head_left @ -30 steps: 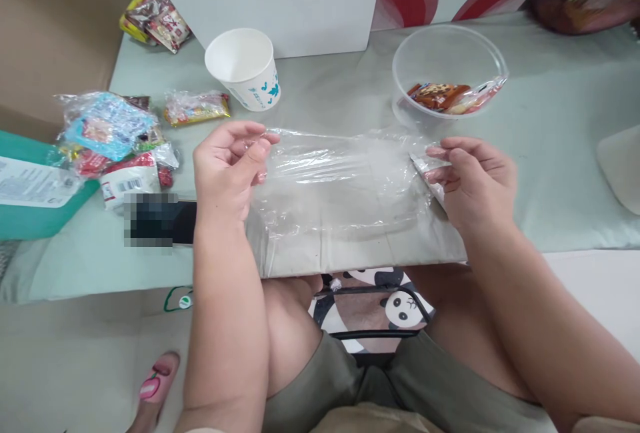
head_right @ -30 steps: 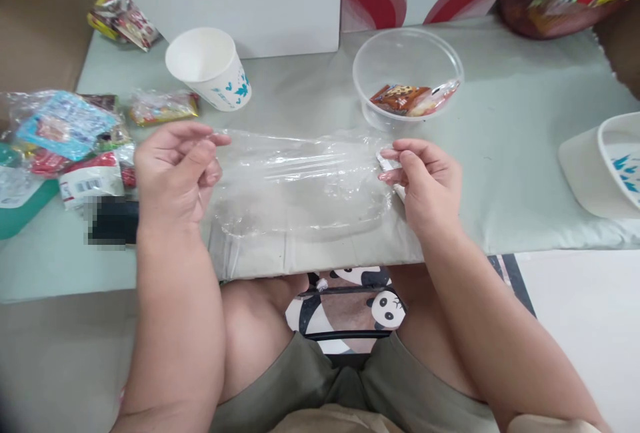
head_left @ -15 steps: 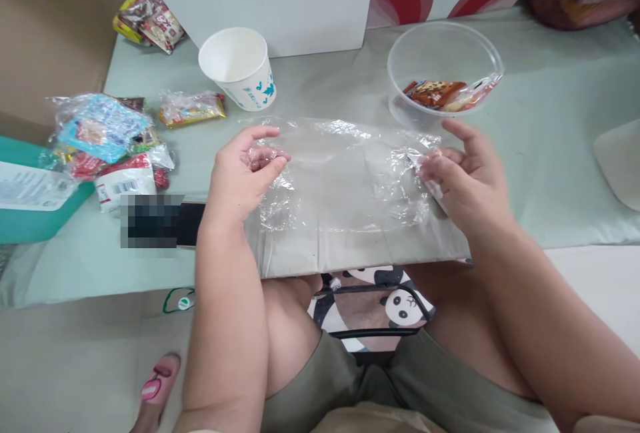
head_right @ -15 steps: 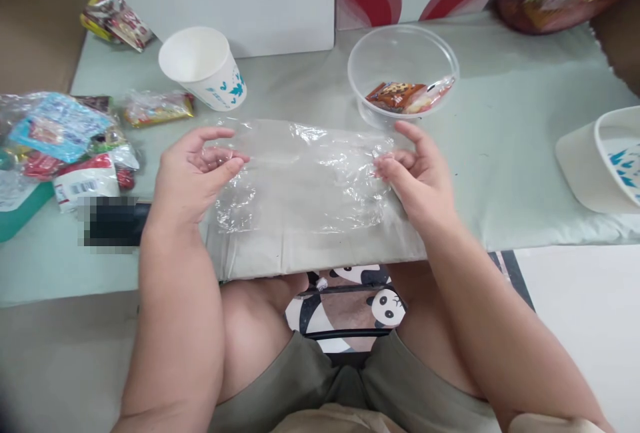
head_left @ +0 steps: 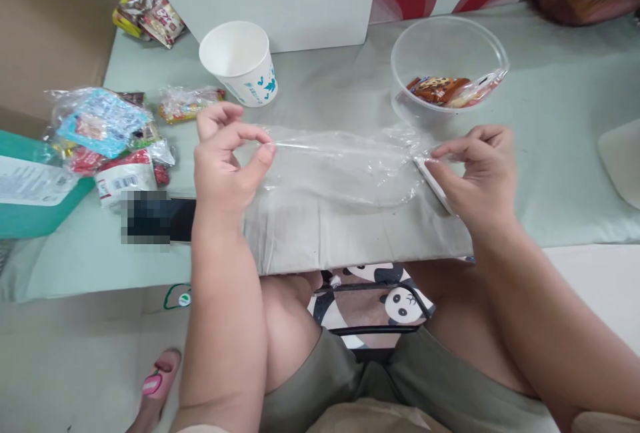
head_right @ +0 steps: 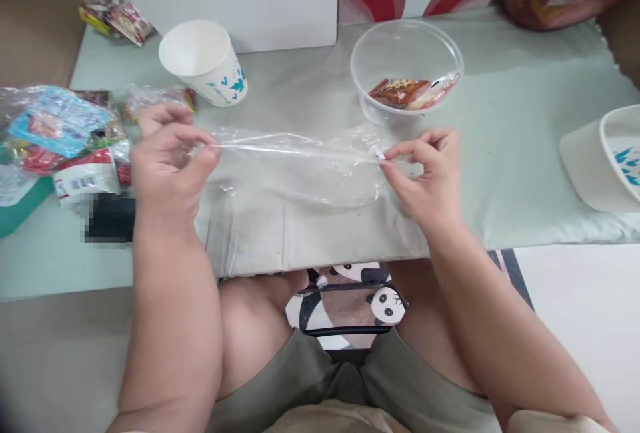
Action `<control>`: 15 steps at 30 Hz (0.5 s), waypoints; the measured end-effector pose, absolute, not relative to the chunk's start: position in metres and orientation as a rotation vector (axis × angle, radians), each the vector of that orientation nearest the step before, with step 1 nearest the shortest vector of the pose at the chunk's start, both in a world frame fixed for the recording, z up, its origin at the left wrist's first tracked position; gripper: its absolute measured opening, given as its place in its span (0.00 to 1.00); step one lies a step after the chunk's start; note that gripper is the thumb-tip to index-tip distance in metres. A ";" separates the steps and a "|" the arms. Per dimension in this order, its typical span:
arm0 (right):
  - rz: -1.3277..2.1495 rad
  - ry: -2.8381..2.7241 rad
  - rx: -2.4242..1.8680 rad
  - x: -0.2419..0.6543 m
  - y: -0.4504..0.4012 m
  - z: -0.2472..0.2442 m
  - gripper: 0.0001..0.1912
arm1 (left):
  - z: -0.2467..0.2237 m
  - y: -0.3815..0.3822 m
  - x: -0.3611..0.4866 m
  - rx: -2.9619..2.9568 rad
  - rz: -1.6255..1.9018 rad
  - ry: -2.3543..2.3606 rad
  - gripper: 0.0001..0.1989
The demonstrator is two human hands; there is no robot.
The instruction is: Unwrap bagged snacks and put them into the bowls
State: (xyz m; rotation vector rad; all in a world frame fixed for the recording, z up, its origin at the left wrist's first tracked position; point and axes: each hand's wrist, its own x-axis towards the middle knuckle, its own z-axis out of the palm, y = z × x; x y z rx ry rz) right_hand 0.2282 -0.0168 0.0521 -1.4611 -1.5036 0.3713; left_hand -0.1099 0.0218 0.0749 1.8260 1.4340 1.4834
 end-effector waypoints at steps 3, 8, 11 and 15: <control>0.286 -1.532 -1.325 0.225 -0.019 0.058 0.06 | 0.084 0.019 -0.104 1.630 1.557 1.237 0.20; 0.829 -1.189 -1.097 0.216 -0.020 0.061 0.10 | 0.093 0.010 -0.089 1.195 1.390 1.139 0.16; 1.074 -0.954 -1.192 0.213 -0.017 0.057 0.11 | 0.089 0.011 -0.081 1.137 1.309 1.290 0.16; 1.340 -0.964 -1.295 0.214 -0.017 0.054 0.26 | 0.082 0.016 -0.081 1.141 1.230 1.467 0.16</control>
